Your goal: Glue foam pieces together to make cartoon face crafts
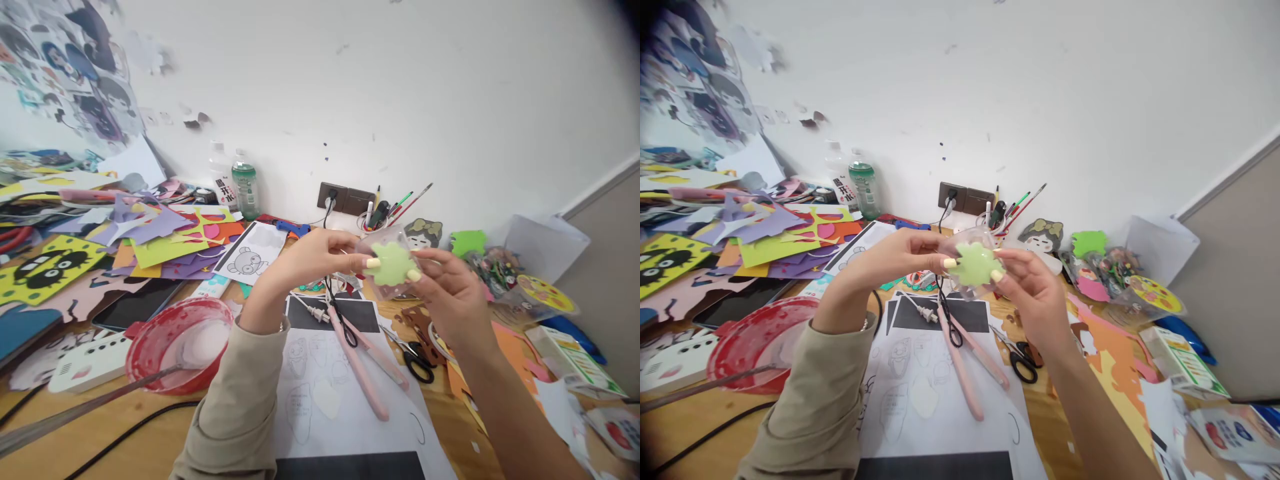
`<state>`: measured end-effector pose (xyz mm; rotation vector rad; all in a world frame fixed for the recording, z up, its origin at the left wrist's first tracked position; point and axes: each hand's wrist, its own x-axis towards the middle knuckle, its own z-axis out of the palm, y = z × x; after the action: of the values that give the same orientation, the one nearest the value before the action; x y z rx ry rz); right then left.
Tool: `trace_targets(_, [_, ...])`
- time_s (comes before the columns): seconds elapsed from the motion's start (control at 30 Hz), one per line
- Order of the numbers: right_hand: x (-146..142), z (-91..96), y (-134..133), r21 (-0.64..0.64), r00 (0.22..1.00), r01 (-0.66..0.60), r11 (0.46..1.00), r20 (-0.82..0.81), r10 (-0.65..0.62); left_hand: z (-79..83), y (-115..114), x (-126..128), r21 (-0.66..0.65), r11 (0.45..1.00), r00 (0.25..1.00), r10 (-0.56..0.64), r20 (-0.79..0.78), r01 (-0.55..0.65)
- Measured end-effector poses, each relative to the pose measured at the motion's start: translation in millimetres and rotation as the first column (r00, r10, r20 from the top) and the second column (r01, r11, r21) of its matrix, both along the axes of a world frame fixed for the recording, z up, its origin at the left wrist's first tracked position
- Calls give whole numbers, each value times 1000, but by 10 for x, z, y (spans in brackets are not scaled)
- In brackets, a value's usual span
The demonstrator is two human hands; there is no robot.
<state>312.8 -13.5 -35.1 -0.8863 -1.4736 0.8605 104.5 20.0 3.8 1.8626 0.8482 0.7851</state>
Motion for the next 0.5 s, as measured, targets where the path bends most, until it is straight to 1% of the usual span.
trace_targets(0.07, [-143,14,-68,28,999,-47,998,-10,48,15,-11,-20,-19,1000,999,4,53,-3])
trace_targets(0.13, [-215,19,-95,42,997,-59,997,-40,61,21,-13,-48,-28,999,996,33,85,-31])
trace_targets(0.23, [-238,33,-115,-5,994,-79,997,-78,78,24,-10,-79,-35,999,993,45,105,-42])
trace_targets(0.3, [-225,52,-135,-47,992,-116,992,-46,113,28,-12,-85,-38,999,993,42,111,-38])
trace_targets(0.37, [-210,65,-162,-47,993,-110,993,36,111,31,-12,-85,-32,999,993,36,114,-32])
trace_targets(0.4, [-204,65,-176,-20,994,-71,997,85,72,30,-11,-86,-26,999,993,39,114,-36])
trace_targets(0.43, [-200,59,-189,25,991,-8,1000,137,4,27,-8,-90,-20,999,993,45,110,-43])
trace_targets(0.47, [-198,48,-199,89,978,75,993,190,-91,22,-3,-98,-15,999,994,51,101,-50])
trace_targets(0.5, [-196,32,-206,176,950,163,971,237,-202,15,4,-109,-27,998,994,54,90,-51])
